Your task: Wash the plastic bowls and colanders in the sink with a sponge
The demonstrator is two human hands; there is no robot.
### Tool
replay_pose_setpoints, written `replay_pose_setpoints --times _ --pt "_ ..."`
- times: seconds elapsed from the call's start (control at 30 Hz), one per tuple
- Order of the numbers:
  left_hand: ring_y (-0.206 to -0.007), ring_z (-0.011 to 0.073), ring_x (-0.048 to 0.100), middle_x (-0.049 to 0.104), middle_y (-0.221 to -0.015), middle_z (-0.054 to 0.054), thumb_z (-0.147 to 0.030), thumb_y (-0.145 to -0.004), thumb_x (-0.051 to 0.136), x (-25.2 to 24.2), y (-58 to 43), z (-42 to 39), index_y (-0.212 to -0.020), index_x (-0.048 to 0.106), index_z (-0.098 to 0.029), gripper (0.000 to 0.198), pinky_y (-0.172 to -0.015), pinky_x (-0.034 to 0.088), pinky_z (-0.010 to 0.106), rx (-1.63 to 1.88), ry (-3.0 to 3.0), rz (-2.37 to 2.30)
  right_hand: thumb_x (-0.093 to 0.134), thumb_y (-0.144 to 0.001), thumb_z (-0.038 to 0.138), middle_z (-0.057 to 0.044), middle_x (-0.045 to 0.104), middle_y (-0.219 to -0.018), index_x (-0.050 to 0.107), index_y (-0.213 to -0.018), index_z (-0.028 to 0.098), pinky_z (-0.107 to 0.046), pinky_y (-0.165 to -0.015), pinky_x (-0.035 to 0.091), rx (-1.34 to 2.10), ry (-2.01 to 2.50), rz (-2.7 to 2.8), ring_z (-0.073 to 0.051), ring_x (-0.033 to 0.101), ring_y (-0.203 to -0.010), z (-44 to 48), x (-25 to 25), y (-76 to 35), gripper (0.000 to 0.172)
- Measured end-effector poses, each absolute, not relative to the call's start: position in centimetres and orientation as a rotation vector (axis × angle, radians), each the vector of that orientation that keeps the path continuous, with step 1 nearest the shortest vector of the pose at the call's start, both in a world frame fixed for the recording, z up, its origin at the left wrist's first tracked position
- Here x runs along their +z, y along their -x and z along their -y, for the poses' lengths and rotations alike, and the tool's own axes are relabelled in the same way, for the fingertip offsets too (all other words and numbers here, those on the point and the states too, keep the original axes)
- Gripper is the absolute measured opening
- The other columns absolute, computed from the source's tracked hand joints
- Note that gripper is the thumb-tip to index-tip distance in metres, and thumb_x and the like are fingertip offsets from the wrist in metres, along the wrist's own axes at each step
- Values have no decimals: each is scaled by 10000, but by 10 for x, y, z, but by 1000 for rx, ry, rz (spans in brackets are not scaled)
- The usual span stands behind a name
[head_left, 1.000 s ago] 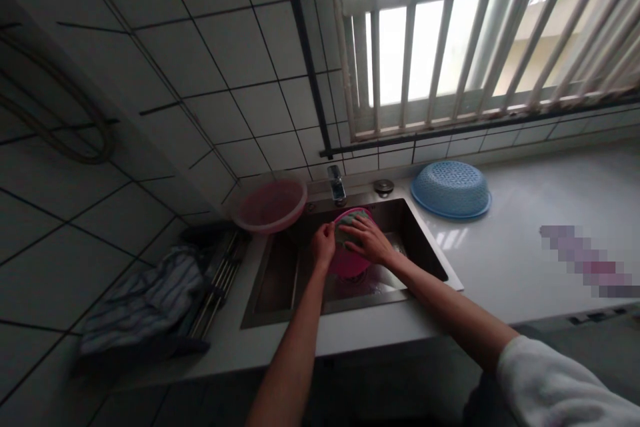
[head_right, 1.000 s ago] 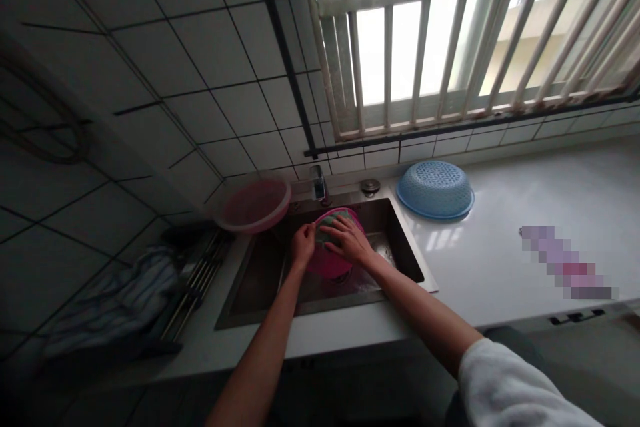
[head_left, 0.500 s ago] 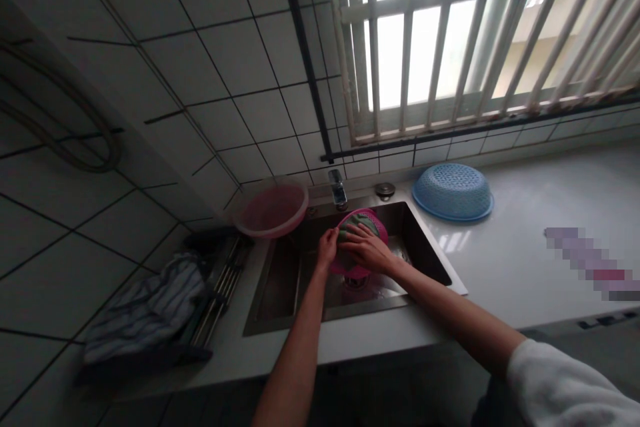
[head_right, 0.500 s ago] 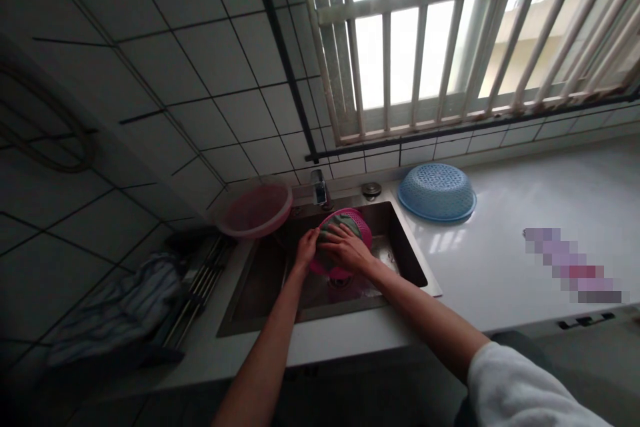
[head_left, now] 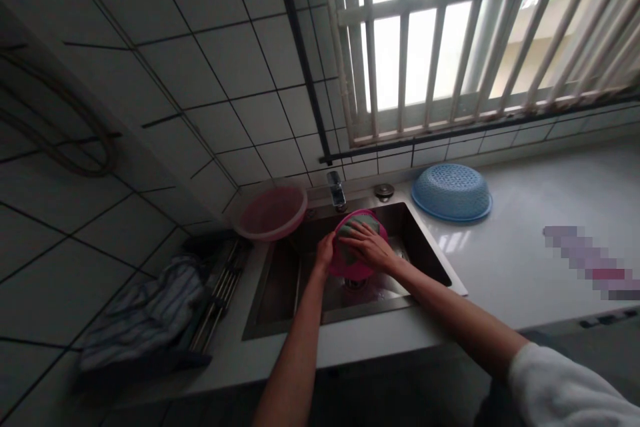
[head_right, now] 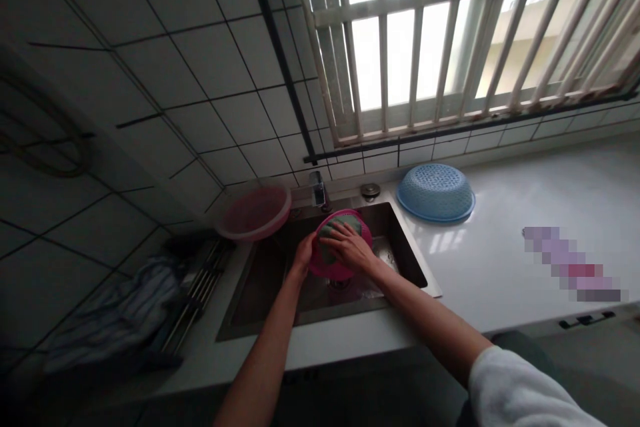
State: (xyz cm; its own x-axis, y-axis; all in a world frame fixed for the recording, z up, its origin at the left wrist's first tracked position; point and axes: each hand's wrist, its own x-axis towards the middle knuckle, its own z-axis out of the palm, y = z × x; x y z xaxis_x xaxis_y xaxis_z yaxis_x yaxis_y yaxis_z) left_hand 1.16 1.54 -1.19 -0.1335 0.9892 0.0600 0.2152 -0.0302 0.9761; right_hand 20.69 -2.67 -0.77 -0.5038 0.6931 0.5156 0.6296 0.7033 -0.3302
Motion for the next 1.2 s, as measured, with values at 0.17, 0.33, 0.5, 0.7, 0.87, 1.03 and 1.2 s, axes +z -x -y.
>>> replay_pose_setpoints --times 0.17,0.33,0.5,0.7,0.87,1.03,1.2 --pt "-785 204 614 704 -776 32 -514 -861 576 -7 -12 -14 -721 666 -191 363 -779 479 319 1192 -1312 -1522 440 -1082 382 -89 569 -1538 499 -1579 293 -559 -1240 362 204 1254 2028 -297 434 -1482 4 -21 -228 509" --pt "-874 209 655 724 -909 54 -287 -881 545 3 -19 -5 -856 660 -218 137 -849 474 304 1337 -1530 -1731 472 -1074 398 -82 576 -1520 511 -1571 308 -549 -1238 366 172 1240 2061 -307 437 -1462 4 -21 -221 507" --pt "-854 230 664 752 -911 70 -348 -903 569 4 -23 -3 -917 716 -206 205 -804 478 313 1284 -1522 -1690 532 -1050 321 -103 608 -1472 561 -1529 306 -607 -1222 346 113 1187 2149 -348 387 -1498 24 -10 -200 480" --pt "-818 242 636 697 -721 49 -806 -725 669 -8 -14 -13 -715 710 -166 641 -747 472 320 1278 -1248 -1484 596 -1037 368 -59 696 -1339 728 -1300 305 -559 -1282 256 43 754 2446 -290 412 -1503 40 1 -187 301" --pt "-820 224 642 747 -816 71 -830 -639 732 -14 -11 -12 -853 784 -134 730 -752 478 314 1260 -1147 -1383 528 -1060 348 -100 619 -1475 591 -1501 267 -514 -1228 373 174 1055 2163 -279 462 -1461 16 -4 -217 453" --pt "-775 208 617 723 -757 55 -830 -582 781 -13 -13 -12 -832 783 -127 746 -707 452 296 1297 -1108 -1368 527 -1054 347 -95 656 -1415 607 -1490 280 -572 -1239 333 147 1162 2103 -321 427 -1480 21 -10 -211 448" --pt "-831 222 641 746 -796 61 -779 -571 821 -16 -12 -12 -792 782 -154 664 -770 475 305 1339 -1094 -1328 601 -1022 305 -52 681 -1386 687 -1386 341 -598 -1274 251 71 846 2371 -314 366 -1538 36 -5 -193 376"
